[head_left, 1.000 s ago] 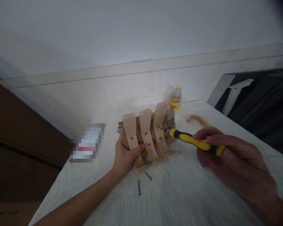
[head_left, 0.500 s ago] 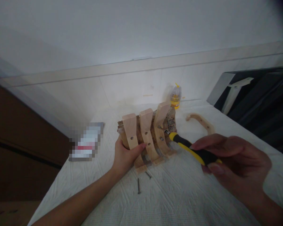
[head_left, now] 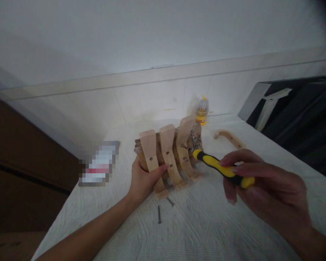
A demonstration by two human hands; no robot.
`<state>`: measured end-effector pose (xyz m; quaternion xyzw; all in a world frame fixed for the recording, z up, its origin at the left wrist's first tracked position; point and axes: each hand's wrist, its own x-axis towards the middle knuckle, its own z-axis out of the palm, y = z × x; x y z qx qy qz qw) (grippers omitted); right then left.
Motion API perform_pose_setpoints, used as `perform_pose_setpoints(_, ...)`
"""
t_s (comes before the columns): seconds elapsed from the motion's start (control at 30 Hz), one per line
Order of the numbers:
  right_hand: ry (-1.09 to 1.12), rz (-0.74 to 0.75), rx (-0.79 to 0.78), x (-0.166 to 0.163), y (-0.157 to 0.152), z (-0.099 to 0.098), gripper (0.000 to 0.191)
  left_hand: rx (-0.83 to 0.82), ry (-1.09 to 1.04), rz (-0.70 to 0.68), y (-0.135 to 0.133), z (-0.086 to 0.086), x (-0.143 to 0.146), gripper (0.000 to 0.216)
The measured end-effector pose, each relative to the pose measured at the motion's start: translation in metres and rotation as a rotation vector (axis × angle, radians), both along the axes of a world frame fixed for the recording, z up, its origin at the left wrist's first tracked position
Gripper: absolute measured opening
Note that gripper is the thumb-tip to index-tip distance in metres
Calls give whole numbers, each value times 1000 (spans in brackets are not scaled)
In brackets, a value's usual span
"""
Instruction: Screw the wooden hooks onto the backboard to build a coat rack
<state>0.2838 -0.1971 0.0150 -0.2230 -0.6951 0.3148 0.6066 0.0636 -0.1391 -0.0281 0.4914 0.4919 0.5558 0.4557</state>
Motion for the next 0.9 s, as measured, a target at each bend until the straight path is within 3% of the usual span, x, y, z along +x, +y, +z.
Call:
perform_pose_setpoints(0.1,9,-164,124,0,2,-2,29,5,2,-15,0,0,0,47)
perform_pose_setpoints(0.2,93,-232,130,-2,2,-3,28,19,23,-15,-1,0,0,46)
perform_pose_setpoints(0.4,92,-99,47,-3,-1,-3,29,32,87,-9,0,2,-1,48)
perform_pose_setpoints(0.57,-93,-31,46,3,0,2,17,24,75,-4,0,1,-1,49)
perform_pose_setpoints(0.7,-117,46,-25,4,-3,3,24,25,53,-18,0,0,-1,49)
perform_pose_setpoints(0.9,-75,-40,61,0,-2,1,26,35,62,-20,1,-3,-2,49)
